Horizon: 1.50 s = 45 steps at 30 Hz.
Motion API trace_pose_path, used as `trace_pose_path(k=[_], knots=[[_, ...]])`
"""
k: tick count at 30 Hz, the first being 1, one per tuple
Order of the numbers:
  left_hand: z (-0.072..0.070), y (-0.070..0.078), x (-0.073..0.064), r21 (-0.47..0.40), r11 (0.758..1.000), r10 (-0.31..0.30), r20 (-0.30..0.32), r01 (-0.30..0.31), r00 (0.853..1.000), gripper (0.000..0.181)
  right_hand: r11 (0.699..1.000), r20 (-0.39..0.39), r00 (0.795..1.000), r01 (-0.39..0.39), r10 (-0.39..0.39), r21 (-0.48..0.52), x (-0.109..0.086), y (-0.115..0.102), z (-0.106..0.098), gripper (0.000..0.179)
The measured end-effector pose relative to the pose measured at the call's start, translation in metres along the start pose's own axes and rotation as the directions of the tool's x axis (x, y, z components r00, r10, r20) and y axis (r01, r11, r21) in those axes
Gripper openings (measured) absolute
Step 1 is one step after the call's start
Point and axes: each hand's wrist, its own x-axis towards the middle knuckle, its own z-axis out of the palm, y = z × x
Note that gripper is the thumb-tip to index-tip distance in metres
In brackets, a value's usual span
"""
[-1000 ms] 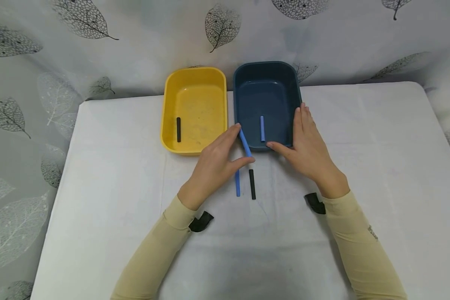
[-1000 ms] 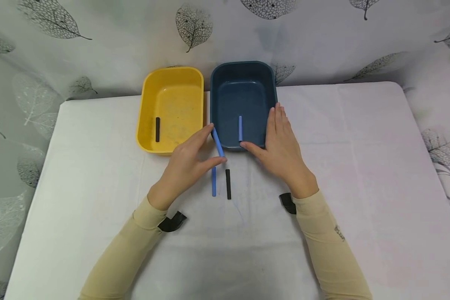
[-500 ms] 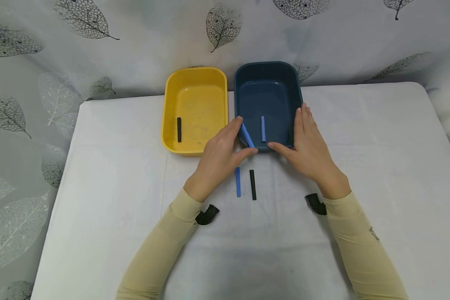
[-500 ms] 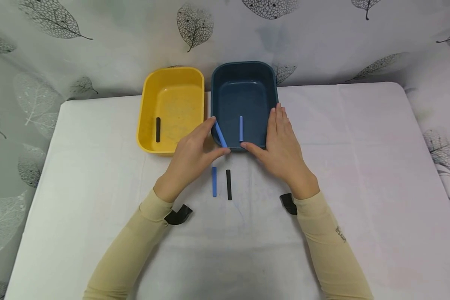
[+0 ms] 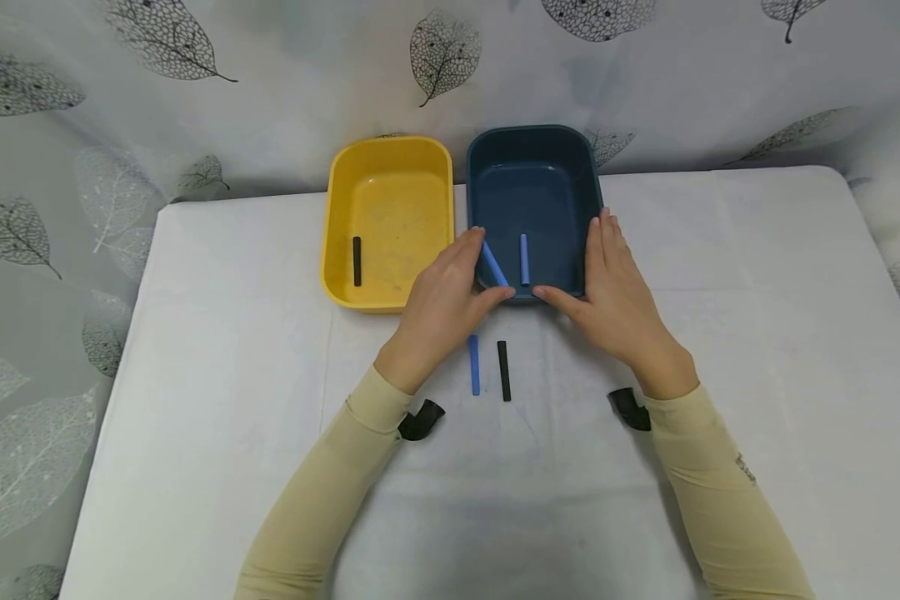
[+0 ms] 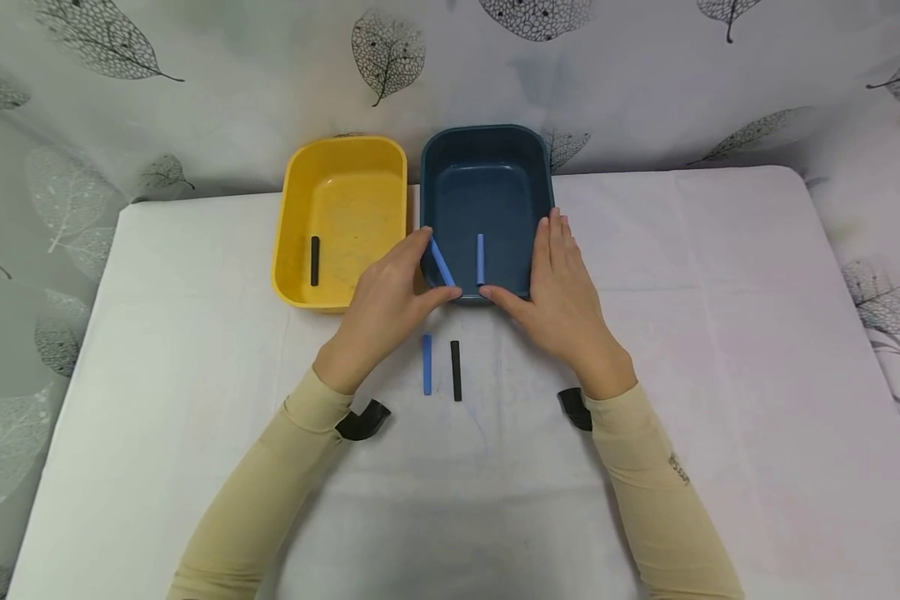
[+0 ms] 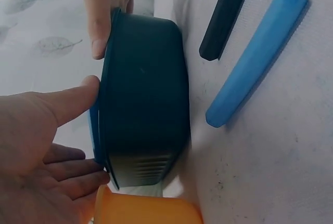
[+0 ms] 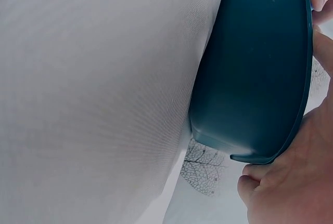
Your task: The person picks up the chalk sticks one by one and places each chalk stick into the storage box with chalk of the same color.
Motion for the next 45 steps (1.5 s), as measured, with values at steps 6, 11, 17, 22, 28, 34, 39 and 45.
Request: trace_pose_path(k=[6,11,17,22,28,34,39,45], knots=[[-0.003,0.004,0.003,0.015,0.999,-0.034,0.038,0.034,0.999,0.083,1.000,-0.001,1.000,0.000,0.000,-0.003,0.000,0.000,0.000,0.112],[-0.009,0.007,0.006,0.017,0.998,-0.068,0.092,0.066,0.993,0.083,1.000,0.002,1.000,-0.002,0.002,-0.003,0.000,-0.001,0.000,0.112],[-0.012,0.010,0.009,0.034,0.995,-0.098,0.132,0.095,0.986,0.083,1.000,-0.001,1.000,0.000,0.000,-0.002,0.000,-0.001,0.000,0.111],[-0.012,0.010,0.010,0.041,0.994,-0.108,0.140,0.103,0.984,0.083,1.000,-0.001,1.000,0.001,-0.001,0.000,0.000,-0.001,0.000,0.112],[-0.012,0.011,0.010,0.043,0.994,-0.107,0.138,0.102,0.985,0.084,1.000,0.001,1.000,0.006,-0.006,0.004,0.000,0.000,0.000,0.112],[-0.012,0.011,0.009,0.038,0.994,-0.109,0.132,0.105,0.985,0.084,1.000,0.000,1.000,0.008,-0.008,0.000,0.000,0.000,0.000,0.112],[-0.010,0.008,0.007,0.030,0.995,-0.101,0.118,0.098,0.988,0.084,1.000,0.000,1.000,0.012,-0.012,0.001,0.000,0.000,0.000,0.113],[-0.009,0.005,0.001,0.029,0.998,-0.053,0.087,0.051,0.995,0.085,1.000,0.002,1.000,0.007,-0.007,0.003,-0.001,0.000,0.000,0.113]])
